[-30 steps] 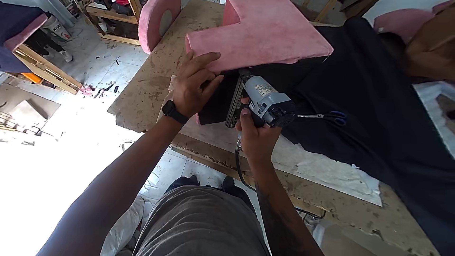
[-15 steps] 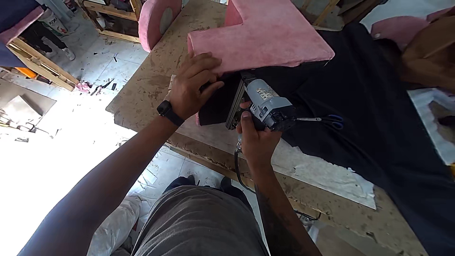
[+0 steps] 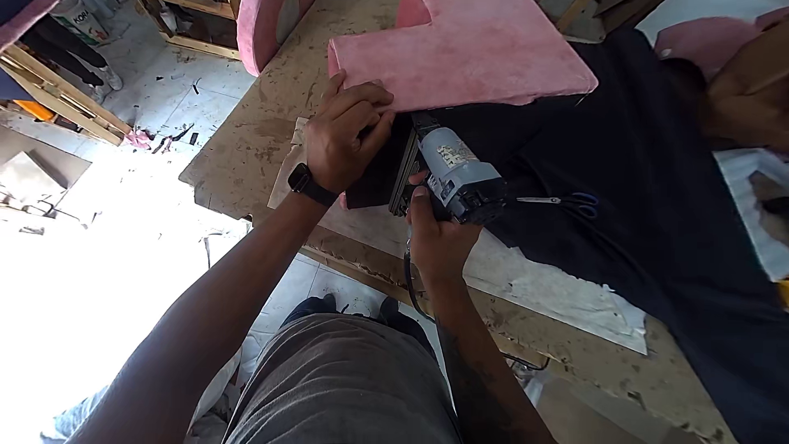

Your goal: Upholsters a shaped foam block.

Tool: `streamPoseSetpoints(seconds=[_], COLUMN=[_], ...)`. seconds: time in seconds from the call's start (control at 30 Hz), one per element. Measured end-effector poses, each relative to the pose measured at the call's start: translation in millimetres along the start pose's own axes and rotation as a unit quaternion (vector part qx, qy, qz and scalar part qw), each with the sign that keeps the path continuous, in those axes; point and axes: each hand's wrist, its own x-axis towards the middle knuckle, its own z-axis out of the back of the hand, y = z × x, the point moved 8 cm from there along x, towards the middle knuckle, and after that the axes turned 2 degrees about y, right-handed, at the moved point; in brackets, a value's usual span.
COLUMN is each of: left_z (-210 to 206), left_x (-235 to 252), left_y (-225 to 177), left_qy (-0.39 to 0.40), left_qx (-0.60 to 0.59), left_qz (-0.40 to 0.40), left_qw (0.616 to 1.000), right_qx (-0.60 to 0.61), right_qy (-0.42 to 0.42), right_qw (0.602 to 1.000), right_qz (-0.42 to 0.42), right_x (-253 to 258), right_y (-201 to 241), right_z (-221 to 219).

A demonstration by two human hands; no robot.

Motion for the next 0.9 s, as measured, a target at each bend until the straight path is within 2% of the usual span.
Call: streamPoseSetpoints(seconds=[0.2,0.37,0.5,0.63,0.8,0.9], left_z=[10.2,13.8,11.7,8.9,9.0,11.0], left_x=[5.9,0.0,-6.4,-7.4,-11.2,-12.1], left_y=[3.8,13.7,16.1,14.4,10.7,10.6], left_qy=[0.073,0.102,0.043,-0.029,-0.038,-0.049], left_qx=[-0.022,-0.002,-0.073,-0.083,-0.094,-0.1], left_qz=[0.0,-0.059,-0.054,-0.022,-0.028,-0.037], left_qw=[0.997,0.993,0.995,0.996,0.994,0.993], right_qx=[0.001,0.006,0.021,0.036,0.033,0.005], right_qy=[0.004,-0.003,-0.009,-0.017,-0.017,-0.008], right_qw=[1.0,1.0,1.0,0.999,0.999,0.999], right_qz=[-0.003,0.001,0.005,0.008,-0.002,-0.045], right_x=[0.8,-1.0,-2.4,-6.7,-17.9,-28.8], right_y=[2.9,1.4,1.9,1.7,5.1,1.6], right_z=[-7.2,-7.5,-8.1,-9.4,-13.5,-17.8])
